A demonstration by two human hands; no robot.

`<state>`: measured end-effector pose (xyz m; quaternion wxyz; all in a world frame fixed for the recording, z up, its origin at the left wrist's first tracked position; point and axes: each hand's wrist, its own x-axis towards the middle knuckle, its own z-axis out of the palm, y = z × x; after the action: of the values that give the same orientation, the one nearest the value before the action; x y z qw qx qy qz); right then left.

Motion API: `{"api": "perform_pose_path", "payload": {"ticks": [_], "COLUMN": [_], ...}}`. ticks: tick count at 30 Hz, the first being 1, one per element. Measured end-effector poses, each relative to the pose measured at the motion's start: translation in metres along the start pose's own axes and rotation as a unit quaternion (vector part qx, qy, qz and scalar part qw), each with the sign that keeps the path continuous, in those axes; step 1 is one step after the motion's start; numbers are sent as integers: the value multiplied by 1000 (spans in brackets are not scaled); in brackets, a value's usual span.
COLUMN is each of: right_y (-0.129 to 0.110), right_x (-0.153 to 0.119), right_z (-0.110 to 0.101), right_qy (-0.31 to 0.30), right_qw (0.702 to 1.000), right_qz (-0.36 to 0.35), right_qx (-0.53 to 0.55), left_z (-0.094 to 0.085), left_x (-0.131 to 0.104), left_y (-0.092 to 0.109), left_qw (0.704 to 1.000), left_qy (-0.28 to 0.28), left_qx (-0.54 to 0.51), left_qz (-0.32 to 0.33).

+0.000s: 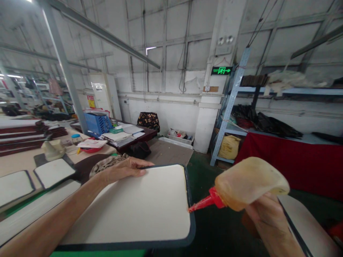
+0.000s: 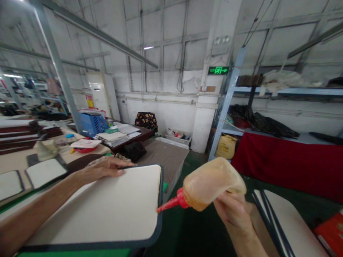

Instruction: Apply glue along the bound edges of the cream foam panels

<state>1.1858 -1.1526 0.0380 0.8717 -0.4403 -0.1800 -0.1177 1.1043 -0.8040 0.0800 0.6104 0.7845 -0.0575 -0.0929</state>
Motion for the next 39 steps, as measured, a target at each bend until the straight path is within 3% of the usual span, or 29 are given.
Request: {"api": "perform_pose_path", "payload": {"ticks": [11, 15, 20, 25, 30, 39], "right_y": [6, 10, 15, 17, 22, 31], "right_x": [-8, -12, -14, -17, -22, -20], "right_z": [-3, -5, -11, -10, -3, 14], "right_qy": [20, 31, 27, 35, 74, 114], "right_qw": [999, 999, 999, 998, 992, 982], "right_qz": [-31, -35, -45, -48, -103, -148], "right_qx": [-4, 9, 14, 16, 1, -18], "left_z": [-1, -4, -9, -20, -30, -12], "left_x": [-6, -9, -9, -7, 0, 6], "left_y": [-11, -12, -15, -35, -55, -68], "left_qw": [996, 997, 996, 994, 987, 959], "left_qy": [61, 34, 51, 68, 106, 190], "left_qx": [-63, -63, -78, -90, -119, -213], "left_qz": [-3, -20, -15, -10, -12, 5]}}
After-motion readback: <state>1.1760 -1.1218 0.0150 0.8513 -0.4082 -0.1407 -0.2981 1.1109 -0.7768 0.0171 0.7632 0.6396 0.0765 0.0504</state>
